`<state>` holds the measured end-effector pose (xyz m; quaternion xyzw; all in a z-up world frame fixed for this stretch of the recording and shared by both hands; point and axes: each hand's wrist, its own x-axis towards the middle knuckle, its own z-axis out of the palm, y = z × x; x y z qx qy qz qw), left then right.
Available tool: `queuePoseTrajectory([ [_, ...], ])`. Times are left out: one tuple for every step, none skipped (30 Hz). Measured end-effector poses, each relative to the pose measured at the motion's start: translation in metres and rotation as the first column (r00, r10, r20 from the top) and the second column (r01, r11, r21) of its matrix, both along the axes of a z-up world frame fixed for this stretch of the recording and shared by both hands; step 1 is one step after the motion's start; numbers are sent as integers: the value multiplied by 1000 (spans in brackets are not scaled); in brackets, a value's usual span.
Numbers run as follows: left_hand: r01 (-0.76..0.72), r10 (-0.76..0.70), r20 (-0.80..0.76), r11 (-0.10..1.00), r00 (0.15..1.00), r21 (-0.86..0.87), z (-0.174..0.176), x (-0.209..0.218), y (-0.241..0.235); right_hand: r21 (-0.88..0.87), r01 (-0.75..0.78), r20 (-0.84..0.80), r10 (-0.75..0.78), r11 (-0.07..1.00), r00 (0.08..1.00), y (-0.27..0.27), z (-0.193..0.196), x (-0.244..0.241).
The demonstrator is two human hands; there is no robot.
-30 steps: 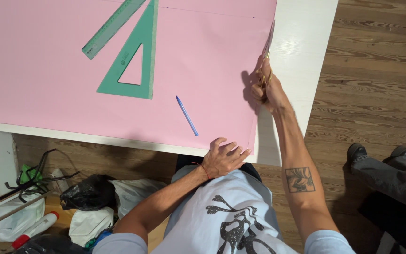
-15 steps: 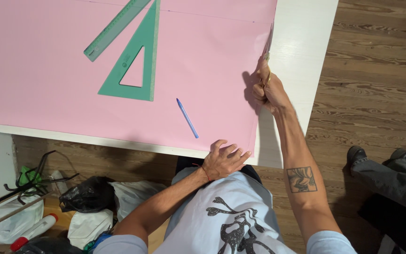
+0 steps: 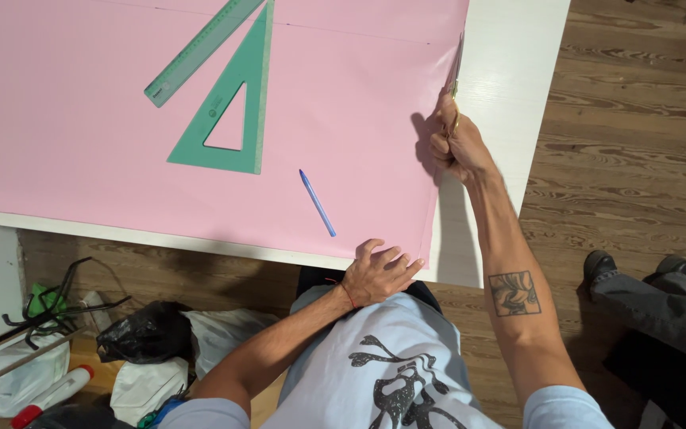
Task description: Measure and cut a piece of pink material on a workspace.
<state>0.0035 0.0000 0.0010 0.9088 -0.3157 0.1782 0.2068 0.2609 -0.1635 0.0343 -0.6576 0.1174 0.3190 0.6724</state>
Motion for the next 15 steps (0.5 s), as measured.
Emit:
queuePoseTrajectory([
  [-1, 1, 0, 1000, 1000, -10, 1, -1, 0, 16, 4, -7, -4, 1000, 1000, 1, 1, 0],
  [-3, 3, -2, 1000, 1000, -10, 1, -3, 0, 16, 3, -8, -2, 1000, 1000, 1, 2, 2],
  [-5, 6, 9, 1000, 1000, -14, 0, -2, 0, 15, 12, -19, -12, 1000, 1000, 1, 4, 5],
  [-8, 8, 19, 1000, 1000, -19, 0, -2, 0, 15, 22, -30, -22, 1000, 999, 1, 5, 7],
  [-7, 8, 19, 1000, 1000, -19, -1, -2, 0, 14, 23, -29, -23, 1000, 999, 2, 5, 9],
  [-4, 4, 21, 1000, 1000, -21, -1, -2, 0, 10, 28, -31, -28, 1000, 999, 2, 4, 10],
  [-1, 2, 24, 1000, 1000, -22, -1, -1, 0, 5, 32, -32, -32, 999, 999, 3, 4, 13],
  [-2, 2, 25, 1000, 1000, -22, -2, -2, 0, 5, 32, -31, -31, 999, 999, 3, 5, 13],
  [1, -1, 15, 1000, 1000, -23, -4, -3, -1, 8, 28, -27, -28, 1000, 999, 3, 4, 14],
  [4, -4, 5, 1000, 1000, -24, -5, -4, -1, 11, 25, -23, -25, 1000, 999, 3, 4, 15],
  [1, -1, 3, 1000, 1000, -24, -6, -5, -2, 11, 23, -25, -22, 1000, 999, 3, 2, 14],
  [4, -4, 9, 1000, 1000, -22, -7, -7, -2, 25, 14, -22, -14, 1000, 1000, 2, -1, 13],
  [10, -10, 21, 1000, 1000, -21, -10, -5, -2, 37, 9, -14, -9, 999, 1000, 1, -4, 15],
  [11, -10, 23, 1000, 1000, -21, -9, -4, -2, 37, 10, -12, -9, 999, 1000, 0, -4, 16],
  [9, -8, 15, 1000, 1000, -29, -7, -4, -2, 60, -2, -6, 2, 998, 1000, 0, -4, 18],
])
